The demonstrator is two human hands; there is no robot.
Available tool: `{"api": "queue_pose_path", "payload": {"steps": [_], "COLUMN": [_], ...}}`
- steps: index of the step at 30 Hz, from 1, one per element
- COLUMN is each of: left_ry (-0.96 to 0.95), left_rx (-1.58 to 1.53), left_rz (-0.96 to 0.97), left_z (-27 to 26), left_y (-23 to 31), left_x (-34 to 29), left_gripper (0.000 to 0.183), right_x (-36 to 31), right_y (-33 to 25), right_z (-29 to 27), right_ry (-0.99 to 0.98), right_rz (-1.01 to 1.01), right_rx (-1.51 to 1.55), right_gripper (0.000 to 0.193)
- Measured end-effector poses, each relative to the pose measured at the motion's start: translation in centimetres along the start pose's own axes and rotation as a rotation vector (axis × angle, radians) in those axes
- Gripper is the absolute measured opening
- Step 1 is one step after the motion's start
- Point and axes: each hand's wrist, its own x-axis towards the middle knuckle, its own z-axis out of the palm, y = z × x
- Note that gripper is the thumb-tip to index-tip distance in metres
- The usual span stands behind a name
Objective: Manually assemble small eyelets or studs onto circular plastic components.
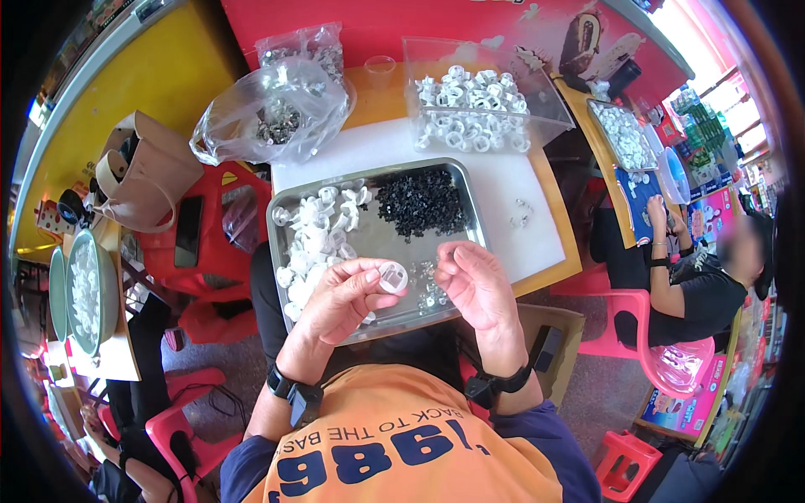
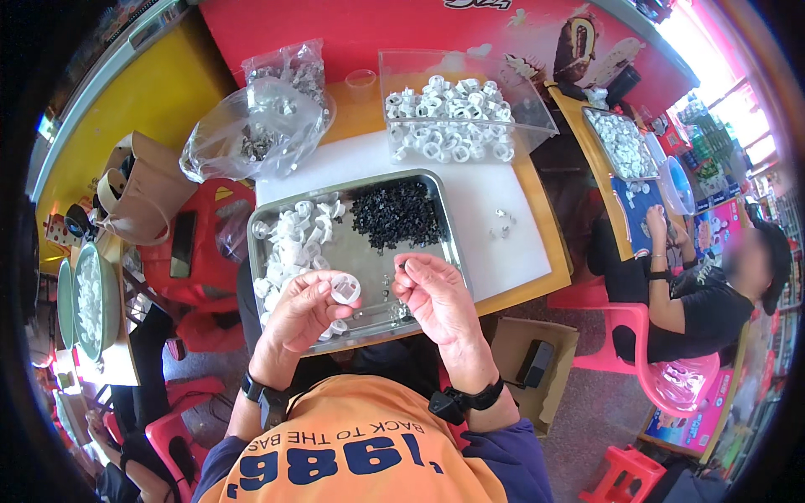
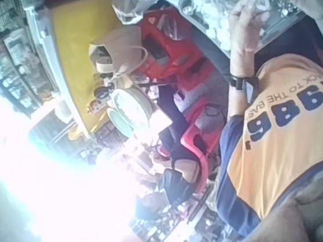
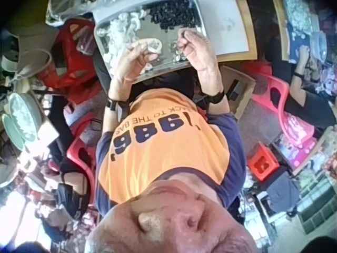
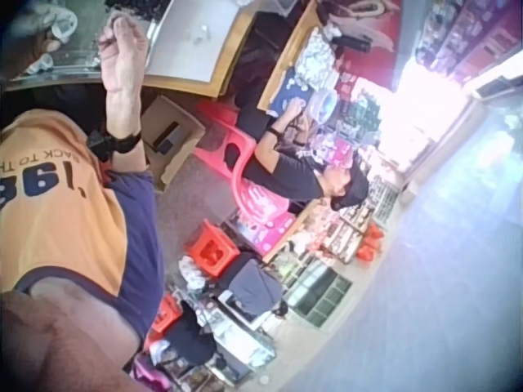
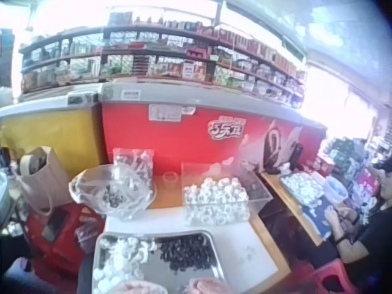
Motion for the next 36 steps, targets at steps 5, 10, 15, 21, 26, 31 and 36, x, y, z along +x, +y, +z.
{"api": "queue_pose_path", "payload": {"steps": [5,10,15,21,26,31,36], "left_ry": [-0.038,-0.066,-0.048,-0.008,-0.008,0.005,-0.018], "left_rx": [0.003,-0.093,-0.095,-0.077,-0.076,-0.063,-0.074], "left_rz": [-0.083,-0.082,-0.070,-0.055,-0.058,-0.082,-0.101], "left_z": [-0.8,-0.9,-0.9,-1.0,-1.2,-1.1,-1.1], "left_y": [0.6,0.2,-0.3,-0.6,-0.7,-0.9,-1.1], "left_x": [0.0,0.0,-0.1,-0.7,-1.0,-1.1,-1.0], "left_gripper": [0.033,0.024,0.027,0.030,0.031,0.031,0.031], "right_x": [0.0,-0.2,-0.6,-0.7,-1.0,-1.5,-1.7], "right_y": [0.7,1.5,2.0,2.7,2.8,2.7,2.9], "right_z": [-0.1,0.6,1.3,1.0,1.4,1.5,1.5], "right_ry": [0.023,0.052,0.054,0.039,0.090,0.085,0.049], "right_rz": [0.029,-0.005,-0.005,0.035,0.072,0.102,0.086], "right_rx": [0.017,-0.102,-0.143,-0.067,-0.082,-0.053,-0.044], "right_gripper": [0.014,0.010,0.010,0.013,0.015,0.015,0.013]}}
